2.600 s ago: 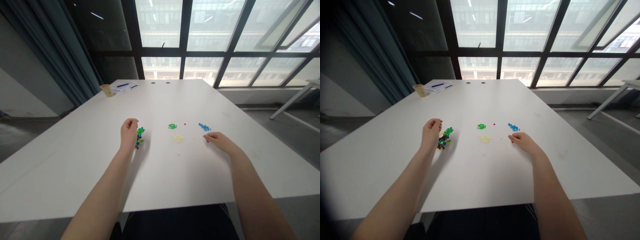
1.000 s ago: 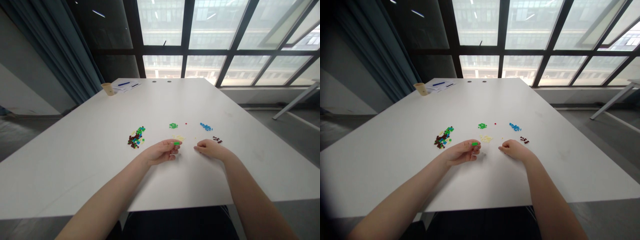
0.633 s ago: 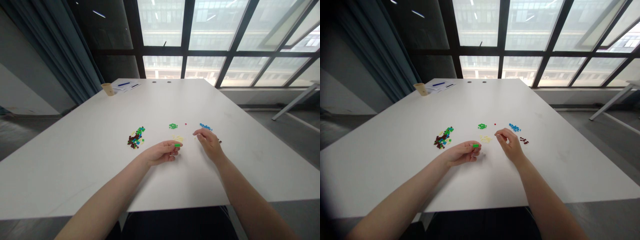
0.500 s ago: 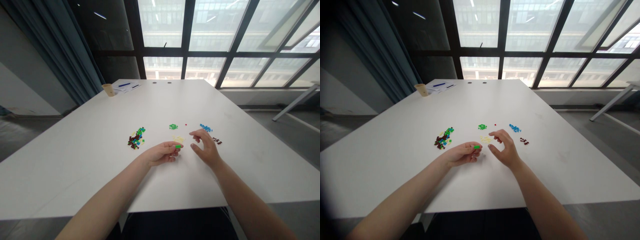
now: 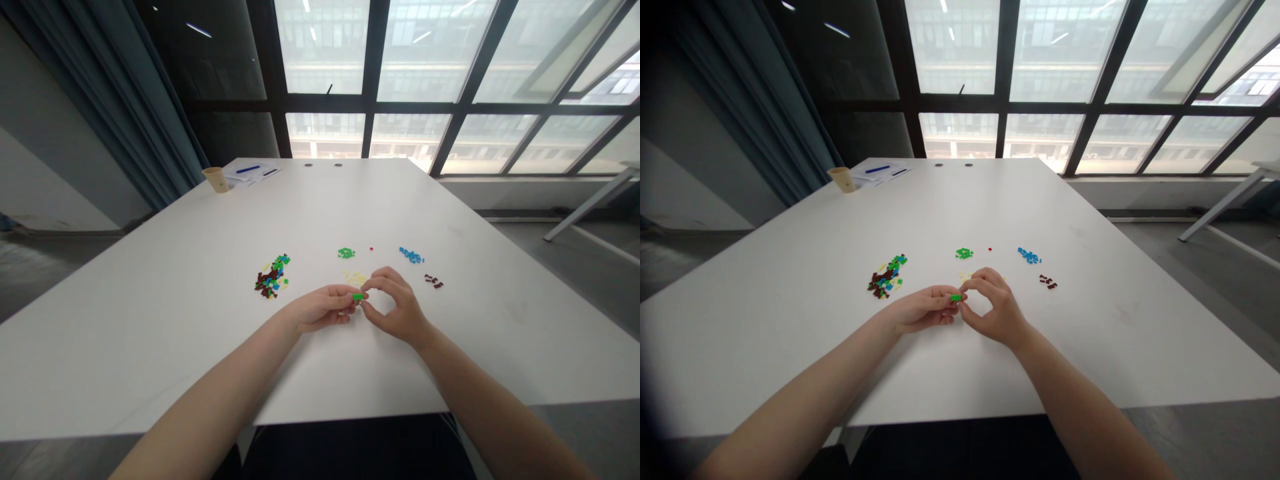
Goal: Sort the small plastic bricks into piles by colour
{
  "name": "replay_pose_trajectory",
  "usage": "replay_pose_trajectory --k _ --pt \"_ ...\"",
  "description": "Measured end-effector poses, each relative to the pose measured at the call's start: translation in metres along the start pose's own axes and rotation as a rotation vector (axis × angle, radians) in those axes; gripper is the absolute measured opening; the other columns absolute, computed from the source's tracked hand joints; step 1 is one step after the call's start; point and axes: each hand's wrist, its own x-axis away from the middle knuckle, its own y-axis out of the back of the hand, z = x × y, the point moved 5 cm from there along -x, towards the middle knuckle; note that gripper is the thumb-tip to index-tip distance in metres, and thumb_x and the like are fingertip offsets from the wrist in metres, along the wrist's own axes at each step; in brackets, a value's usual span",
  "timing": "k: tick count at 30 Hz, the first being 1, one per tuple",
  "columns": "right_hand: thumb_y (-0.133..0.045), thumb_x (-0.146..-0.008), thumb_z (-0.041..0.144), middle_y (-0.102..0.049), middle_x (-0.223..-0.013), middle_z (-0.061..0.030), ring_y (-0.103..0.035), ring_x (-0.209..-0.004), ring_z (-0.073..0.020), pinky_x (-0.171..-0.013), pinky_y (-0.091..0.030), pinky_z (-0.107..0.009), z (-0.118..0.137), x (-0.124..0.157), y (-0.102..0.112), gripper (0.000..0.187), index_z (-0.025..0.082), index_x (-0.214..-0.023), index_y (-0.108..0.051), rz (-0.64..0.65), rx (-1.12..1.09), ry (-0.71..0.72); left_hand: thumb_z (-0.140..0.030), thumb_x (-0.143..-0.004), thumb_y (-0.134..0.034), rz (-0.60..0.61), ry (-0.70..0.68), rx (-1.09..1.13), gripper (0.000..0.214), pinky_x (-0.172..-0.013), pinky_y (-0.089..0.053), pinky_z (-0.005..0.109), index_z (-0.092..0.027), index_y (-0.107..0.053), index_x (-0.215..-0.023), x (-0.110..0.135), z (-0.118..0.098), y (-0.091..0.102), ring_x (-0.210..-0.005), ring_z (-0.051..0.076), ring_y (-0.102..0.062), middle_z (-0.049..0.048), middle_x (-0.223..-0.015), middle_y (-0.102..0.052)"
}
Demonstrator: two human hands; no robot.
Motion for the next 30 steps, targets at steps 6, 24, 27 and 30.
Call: replay_pose_trajectory --k 6,24,27,30 --pt "-0.057 -0.069 0.012 -0.052 -0.077 -0.0028 -0.051 -0.076 -0.0156 -0.069 -0.045 -0.031 -0.0011 0.0 -0.0007 0.014 0.02 -0.079 -0.057 0.004 0.008 -0.014 -0.029 -0.066 -0.07 -0.018 0.002 -0.006 0.023 -0.057 -0.034 0.019 -0.014 -0.066 -0.084 -0.0002 -0.0001 0.0002 -0.065 0.006 -0.041 -0.0001 -0.069 -0.046" --pt "-0.057 -0.069 0.011 -0.052 -0.077 -0.0028 -0.051 -0.075 -0.0153 -0.068 -0.044 -0.031 -0.0015 -0.0009 0.0044 0.013 0.02 -0.079 -0.056 -0.042 0.012 0.004 -0.028 -0.068 -0.068 -0.051 0.02 0.001 0.02 -0.056 -0.032 0.018 -0.012 -0.058 -0.074 0.0001 -0.0013 -0.0014 -0.06 0.005 -0.038 -0.0008 -0.069 -0.045" --pt "-0.057 -0.069 0.013 -0.052 -0.076 -0.0028 -0.051 -0.075 -0.0158 -0.067 -0.044 -0.031 -0.0022 -0.0011 0.0052 0.012 0.02 -0.079 -0.057 -0.049 0.021 -0.005 -0.03 -0.069 -0.066 -0.033 0.036 -0.023 0.021 -0.055 -0.031 0.019 -0.011 -0.057 -0.074 0.0002 -0.0012 -0.0033 -0.058 0.005 -0.037 -0.0012 -0.066 -0.044" --pt "-0.056 -0.069 0.013 -0.052 -0.076 -0.0027 -0.051 -0.074 -0.0159 -0.067 -0.044 -0.032 -0.0031 -0.0013 0.0061 0.012 0.02 -0.078 -0.057 -0.054 0.029 -0.012 -0.029 -0.071 -0.063 -0.008 0.049 -0.03 0.019 -0.055 -0.03 0.02 -0.012 -0.055 -0.071 0.0001 -0.0009 -0.0048 -0.058 0.006 -0.036 -0.0016 -0.064 -0.041"
